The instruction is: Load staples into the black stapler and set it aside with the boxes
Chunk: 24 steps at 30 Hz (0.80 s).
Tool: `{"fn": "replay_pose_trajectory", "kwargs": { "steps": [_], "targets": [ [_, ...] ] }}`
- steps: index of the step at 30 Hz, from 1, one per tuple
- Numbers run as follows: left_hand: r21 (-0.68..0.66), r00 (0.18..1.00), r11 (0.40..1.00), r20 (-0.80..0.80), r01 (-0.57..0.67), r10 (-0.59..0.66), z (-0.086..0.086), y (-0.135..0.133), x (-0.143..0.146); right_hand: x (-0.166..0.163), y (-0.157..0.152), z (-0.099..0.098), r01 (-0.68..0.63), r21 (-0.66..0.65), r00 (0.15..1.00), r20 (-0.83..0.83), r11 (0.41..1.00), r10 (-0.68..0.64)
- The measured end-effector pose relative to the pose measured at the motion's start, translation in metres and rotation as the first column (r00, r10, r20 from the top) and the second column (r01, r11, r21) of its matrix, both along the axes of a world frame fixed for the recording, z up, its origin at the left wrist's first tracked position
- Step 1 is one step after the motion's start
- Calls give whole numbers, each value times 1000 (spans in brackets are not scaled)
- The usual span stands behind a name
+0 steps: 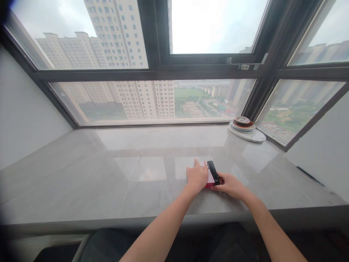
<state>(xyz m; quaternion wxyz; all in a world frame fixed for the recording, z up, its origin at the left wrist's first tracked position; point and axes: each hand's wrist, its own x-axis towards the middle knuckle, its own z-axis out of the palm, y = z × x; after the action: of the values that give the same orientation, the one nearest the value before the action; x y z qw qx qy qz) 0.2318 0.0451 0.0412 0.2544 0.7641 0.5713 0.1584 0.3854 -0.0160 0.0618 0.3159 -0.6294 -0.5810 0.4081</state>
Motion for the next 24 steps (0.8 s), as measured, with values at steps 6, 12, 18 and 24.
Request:
{"fn": "replay_pose_trajectory", "kwargs": {
  "steps": [6, 12, 18, 24],
  "targets": [
    [-51, 995, 995, 45, 91, -88, 11, 3, 64, 58, 2, 1, 20, -75, 999, -38, 997, -23],
    [-148, 982, 977, 133, 154, -135, 20, 9, 45, 99, -5, -6, -8, -58, 998, 67, 998, 12],
    [-109, 946, 972, 274, 210, -174, 35, -53, -54, 57, -26, 15, 165, 250, 984, 23, 954, -176],
    [171, 747, 930, 557, 325, -363, 24, -167, -151, -119, -11, -29, -84, 231, 954, 300, 969, 11]
  ]
}}
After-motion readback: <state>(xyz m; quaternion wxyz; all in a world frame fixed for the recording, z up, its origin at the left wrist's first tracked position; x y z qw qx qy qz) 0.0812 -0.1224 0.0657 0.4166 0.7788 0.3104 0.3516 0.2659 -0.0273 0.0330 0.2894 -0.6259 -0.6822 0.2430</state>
